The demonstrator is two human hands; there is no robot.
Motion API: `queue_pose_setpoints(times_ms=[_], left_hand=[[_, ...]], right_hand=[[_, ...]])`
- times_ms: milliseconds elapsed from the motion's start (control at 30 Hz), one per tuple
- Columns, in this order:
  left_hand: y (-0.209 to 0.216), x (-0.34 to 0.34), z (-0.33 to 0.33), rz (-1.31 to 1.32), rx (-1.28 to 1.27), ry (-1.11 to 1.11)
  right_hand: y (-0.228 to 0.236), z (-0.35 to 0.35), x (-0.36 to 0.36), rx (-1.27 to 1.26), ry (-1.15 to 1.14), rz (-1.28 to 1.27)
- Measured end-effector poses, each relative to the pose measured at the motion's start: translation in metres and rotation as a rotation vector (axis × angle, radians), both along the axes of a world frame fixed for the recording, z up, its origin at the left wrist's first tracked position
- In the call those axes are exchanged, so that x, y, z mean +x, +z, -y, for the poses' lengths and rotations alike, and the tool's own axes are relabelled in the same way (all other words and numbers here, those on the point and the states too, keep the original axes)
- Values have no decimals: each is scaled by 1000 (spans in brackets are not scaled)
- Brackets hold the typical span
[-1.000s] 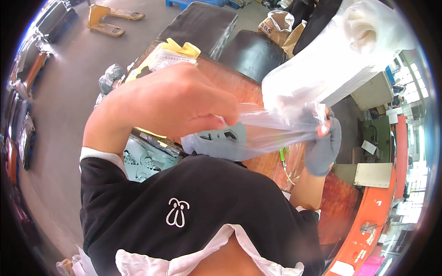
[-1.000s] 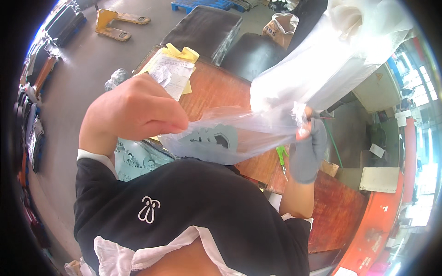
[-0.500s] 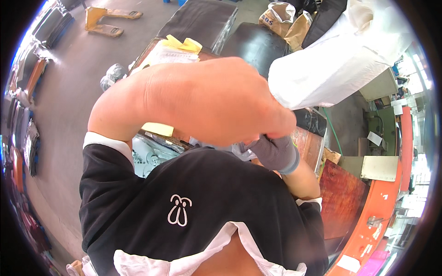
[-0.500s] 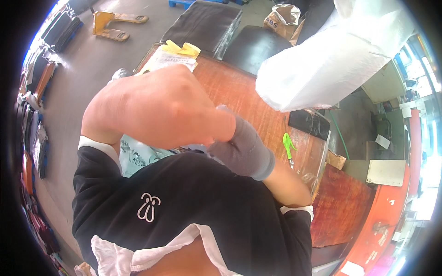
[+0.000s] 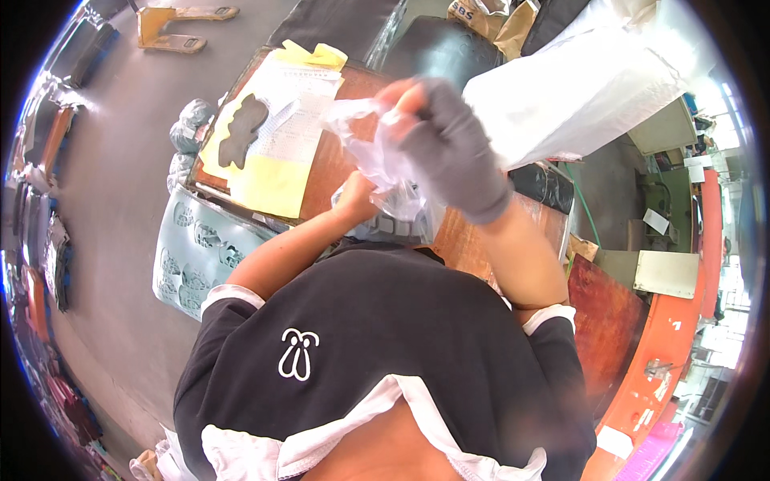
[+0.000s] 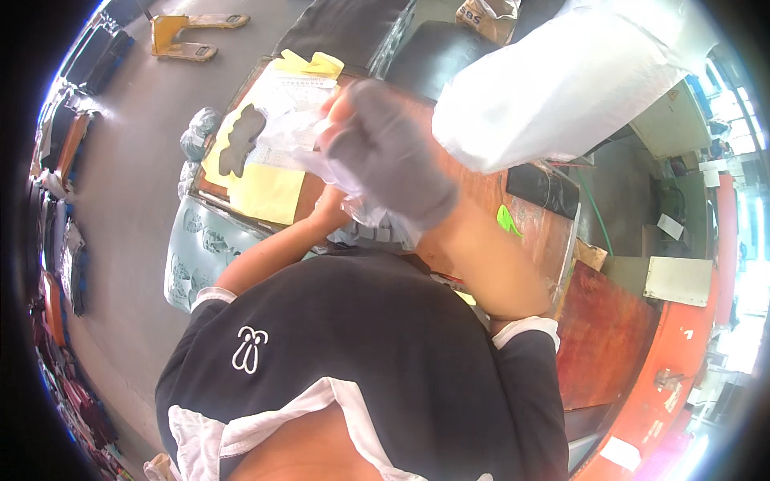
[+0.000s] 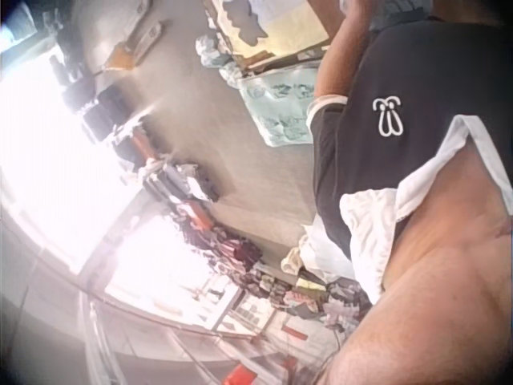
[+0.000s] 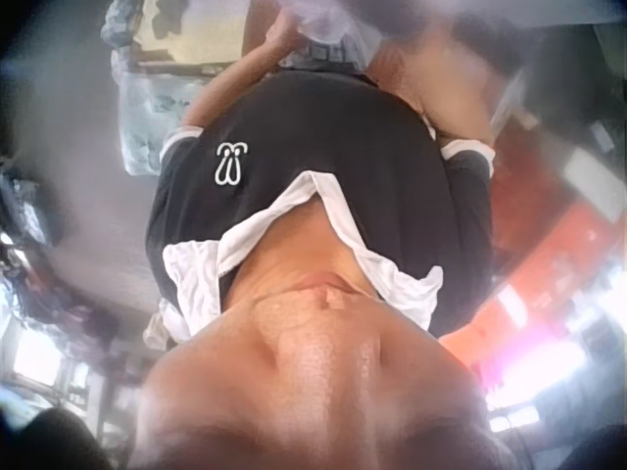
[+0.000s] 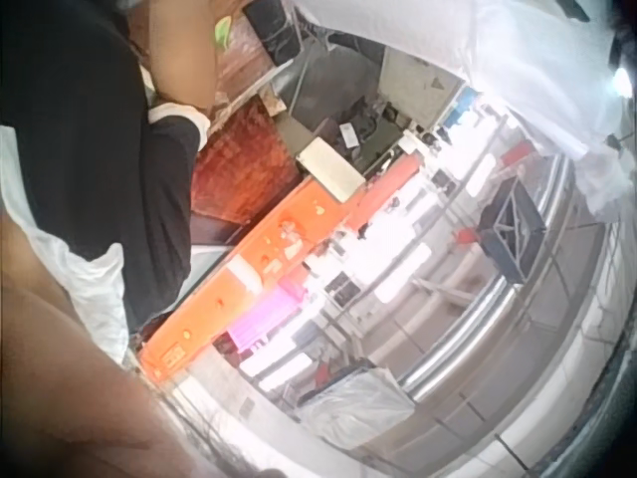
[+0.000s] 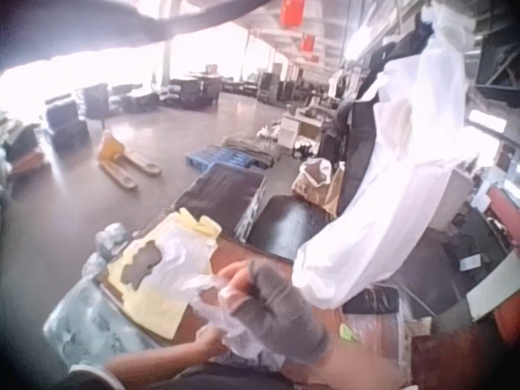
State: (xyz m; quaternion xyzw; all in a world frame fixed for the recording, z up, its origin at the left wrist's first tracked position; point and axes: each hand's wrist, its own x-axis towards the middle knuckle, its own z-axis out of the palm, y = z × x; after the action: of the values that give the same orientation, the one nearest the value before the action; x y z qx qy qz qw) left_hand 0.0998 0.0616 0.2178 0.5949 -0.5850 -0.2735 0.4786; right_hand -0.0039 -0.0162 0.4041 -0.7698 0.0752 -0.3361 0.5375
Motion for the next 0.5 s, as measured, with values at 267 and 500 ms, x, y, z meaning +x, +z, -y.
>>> queue_pose_setpoints(times_ms=[267, 500], left_hand=[[-29, 1, 9, -343, 11, 144], [-1, -2, -4, -667, 172, -57]], right_hand=[[-95, 17, -106, -132, -185, -367], [-182, 14, -55, 56, -335, -414]])
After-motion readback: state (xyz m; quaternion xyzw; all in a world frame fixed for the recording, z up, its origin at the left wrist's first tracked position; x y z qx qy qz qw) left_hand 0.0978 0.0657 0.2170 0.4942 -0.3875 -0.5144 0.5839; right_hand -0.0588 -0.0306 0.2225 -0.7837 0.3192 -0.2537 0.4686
